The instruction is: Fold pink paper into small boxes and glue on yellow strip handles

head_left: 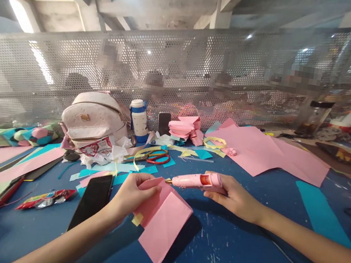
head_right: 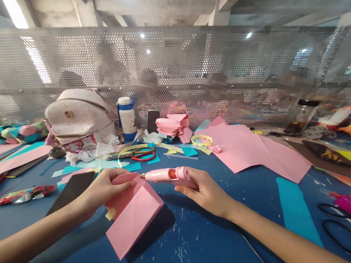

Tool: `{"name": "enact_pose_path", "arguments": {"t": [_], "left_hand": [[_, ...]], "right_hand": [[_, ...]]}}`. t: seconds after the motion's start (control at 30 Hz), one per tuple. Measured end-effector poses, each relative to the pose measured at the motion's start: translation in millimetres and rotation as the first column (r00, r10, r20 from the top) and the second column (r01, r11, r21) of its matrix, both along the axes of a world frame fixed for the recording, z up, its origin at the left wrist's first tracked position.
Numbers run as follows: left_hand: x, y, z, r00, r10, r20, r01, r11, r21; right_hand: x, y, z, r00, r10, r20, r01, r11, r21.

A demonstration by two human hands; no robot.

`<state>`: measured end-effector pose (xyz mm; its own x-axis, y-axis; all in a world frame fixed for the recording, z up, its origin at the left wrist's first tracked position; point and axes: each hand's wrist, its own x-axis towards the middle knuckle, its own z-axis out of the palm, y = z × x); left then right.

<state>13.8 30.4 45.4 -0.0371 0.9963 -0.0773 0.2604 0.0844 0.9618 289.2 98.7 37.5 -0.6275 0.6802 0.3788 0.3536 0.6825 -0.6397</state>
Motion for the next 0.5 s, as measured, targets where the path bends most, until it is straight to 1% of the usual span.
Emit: {"name": "enact_pose_path", "arguments": {"t": [0.17, 0.3, 0.5], "left_hand": [[1.0, -1.9, 2.7, 1.000, 0.000, -0.001, 0.000, 1.000, 0.010], [1.8, -2.1, 5.6, 0.999, -0.013, 0.029, 0.012, 0.999, 0.033], [1.5, -1.8, 7.1, 0.999, 0.001, 0.042, -0.003, 0.999, 0.042]], "right_hand": [[2.0, 1.2, -2.6, 0.999, -0.009, 0.039, 0.007, 0.998, 0.054], [2.1, 0.4, -2.1, 0.999, -0.032, 0.041, 0.028, 0.993, 0.111], [2.6, -0.7, 0.1, 0.998, -0.051, 0.048, 0.043, 0.988, 0.149]]}}
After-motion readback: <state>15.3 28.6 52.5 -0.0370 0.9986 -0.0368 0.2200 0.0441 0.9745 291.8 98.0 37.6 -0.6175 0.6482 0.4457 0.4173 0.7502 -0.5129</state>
